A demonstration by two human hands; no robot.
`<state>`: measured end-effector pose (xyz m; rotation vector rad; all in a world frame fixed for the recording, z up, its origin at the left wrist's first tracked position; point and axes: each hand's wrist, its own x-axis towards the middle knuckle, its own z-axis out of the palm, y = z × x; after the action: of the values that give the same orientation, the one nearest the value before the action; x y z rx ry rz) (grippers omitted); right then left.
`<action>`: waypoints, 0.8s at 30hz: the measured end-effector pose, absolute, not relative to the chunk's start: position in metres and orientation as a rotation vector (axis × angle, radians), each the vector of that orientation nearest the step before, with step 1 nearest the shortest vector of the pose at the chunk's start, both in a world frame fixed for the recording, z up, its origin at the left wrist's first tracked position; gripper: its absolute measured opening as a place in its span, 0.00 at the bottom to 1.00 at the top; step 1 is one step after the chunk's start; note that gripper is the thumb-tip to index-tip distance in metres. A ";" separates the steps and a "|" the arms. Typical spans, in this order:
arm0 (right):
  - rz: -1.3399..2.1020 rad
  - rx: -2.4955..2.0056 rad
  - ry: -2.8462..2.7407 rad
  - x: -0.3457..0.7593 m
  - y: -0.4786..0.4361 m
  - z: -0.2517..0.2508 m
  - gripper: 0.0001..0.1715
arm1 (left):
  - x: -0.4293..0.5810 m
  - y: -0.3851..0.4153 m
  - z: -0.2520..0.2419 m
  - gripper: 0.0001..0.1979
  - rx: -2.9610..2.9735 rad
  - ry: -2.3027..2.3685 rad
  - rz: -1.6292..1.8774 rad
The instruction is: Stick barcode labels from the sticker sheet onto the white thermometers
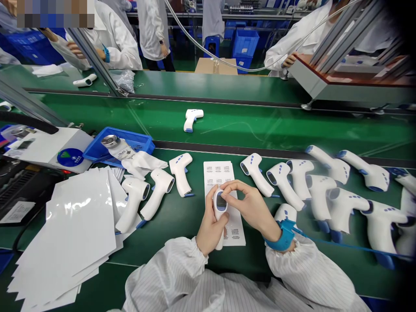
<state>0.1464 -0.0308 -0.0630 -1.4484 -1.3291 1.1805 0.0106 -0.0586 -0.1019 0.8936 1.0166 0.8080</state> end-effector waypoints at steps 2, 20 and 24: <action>1.183 -1.447 -1.336 0.147 -0.030 -0.063 0.03 | 0.011 -0.059 -0.100 0.35 0.883 1.014 0.797; 1.161 -1.461 -1.330 0.146 -0.030 -0.062 0.03 | 0.010 -0.059 -0.096 0.35 0.873 1.019 0.772; 1.160 -1.475 -1.345 0.146 -0.030 -0.062 0.03 | 0.008 -0.059 -0.097 0.35 0.865 0.992 0.783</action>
<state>0.1464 -0.0300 -0.0621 -1.4746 -1.3451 1.1599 0.0080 -0.0590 -0.0973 0.8654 0.9915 0.7828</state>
